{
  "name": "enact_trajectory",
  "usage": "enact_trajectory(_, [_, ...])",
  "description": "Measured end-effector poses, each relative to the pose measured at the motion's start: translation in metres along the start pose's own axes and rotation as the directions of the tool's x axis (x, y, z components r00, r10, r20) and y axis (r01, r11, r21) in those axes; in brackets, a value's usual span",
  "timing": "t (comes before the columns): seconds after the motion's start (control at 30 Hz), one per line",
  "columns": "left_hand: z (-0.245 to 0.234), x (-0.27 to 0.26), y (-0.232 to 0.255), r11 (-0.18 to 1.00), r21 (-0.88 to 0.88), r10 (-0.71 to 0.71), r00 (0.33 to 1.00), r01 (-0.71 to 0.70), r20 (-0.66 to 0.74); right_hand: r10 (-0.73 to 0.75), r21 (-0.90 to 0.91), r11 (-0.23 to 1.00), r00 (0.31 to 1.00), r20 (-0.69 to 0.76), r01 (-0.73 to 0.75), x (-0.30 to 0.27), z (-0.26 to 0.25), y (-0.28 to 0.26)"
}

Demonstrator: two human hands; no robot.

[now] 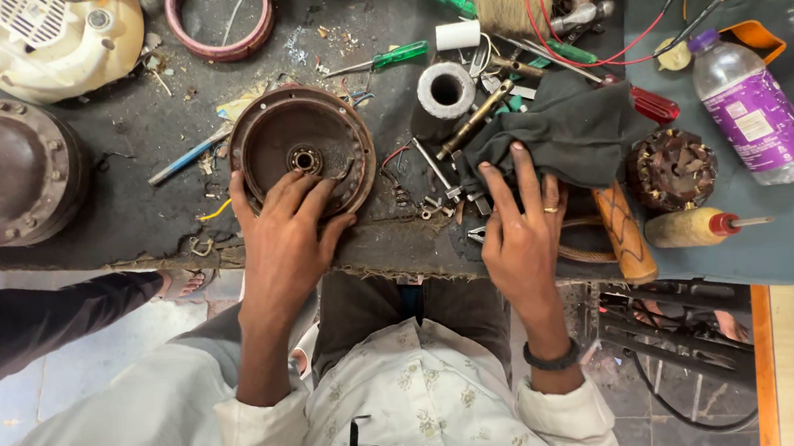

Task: The person uses a hammer to tap a metal rod into a circular metal housing, then wipes the rod with a cloth. They then pick up a motor stator and use a screwdriver to adjust the copper windings.

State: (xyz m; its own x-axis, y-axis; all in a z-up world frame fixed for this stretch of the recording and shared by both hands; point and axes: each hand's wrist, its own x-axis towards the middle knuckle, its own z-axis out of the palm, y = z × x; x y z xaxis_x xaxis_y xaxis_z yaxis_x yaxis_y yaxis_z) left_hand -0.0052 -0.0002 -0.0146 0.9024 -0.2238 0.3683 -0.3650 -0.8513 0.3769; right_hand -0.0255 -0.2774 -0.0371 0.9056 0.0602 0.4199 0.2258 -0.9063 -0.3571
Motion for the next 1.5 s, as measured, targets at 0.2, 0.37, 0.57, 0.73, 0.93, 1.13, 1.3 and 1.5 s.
enact_trajectory(0.2, [0.013, -0.003, 0.002, 0.996, 0.092, 0.014, 1.0, -0.011, -0.028, -0.015, -0.122, 0.993, 0.997, -0.071, 0.007, -0.006, 0.01, 0.002])
enact_trajectory(0.37, [0.016, 0.0, 0.002, 0.995, 0.09, 0.046, 0.989, -0.033, -0.144, -0.033, -0.119, 0.993, 0.994, -0.107, 0.02, -0.009, 0.012, 0.004])
enact_trajectory(0.57, [0.018, 0.01, 0.0, 0.991, 0.129, 0.057, 0.987, -0.038, -0.152, -0.03, -0.107, 0.994, 0.992, -0.122, 0.017, -0.01, 0.016, 0.006])
enact_trajectory(0.73, [0.019, 0.012, -0.002, 0.99, 0.136, 0.059, 0.983, -0.035, -0.174, -0.039, -0.11, 0.994, 0.991, -0.127, 0.025, -0.011, 0.015, 0.008])
enact_trajectory(0.93, [-0.002, 0.022, -0.031, 0.993, 0.112, 0.08, 0.944, -0.046, -0.321, -0.04, -0.104, 0.994, 0.991, -0.131, 0.026, -0.014, 0.015, 0.009])
enact_trajectory(1.13, [-0.027, 0.016, -0.068, 0.984, 0.175, 0.054, 0.913, 0.019, -0.405, -0.038, -0.101, 0.995, 0.99, -0.139, 0.024, -0.01, 0.014, 0.006])
enact_trajectory(1.3, [-0.035, 0.0, -0.098, 0.954, 0.279, 0.025, 0.895, 0.112, -0.445, -0.037, -0.102, 0.994, 0.99, -0.136, 0.023, -0.011, 0.013, 0.005])
enact_trajectory(1.5, [-0.028, -0.011, -0.114, 0.933, 0.305, -0.045, 0.905, 0.189, -0.422, -0.043, -0.117, 0.993, 0.989, -0.14, 0.027, -0.012, 0.014, 0.005])
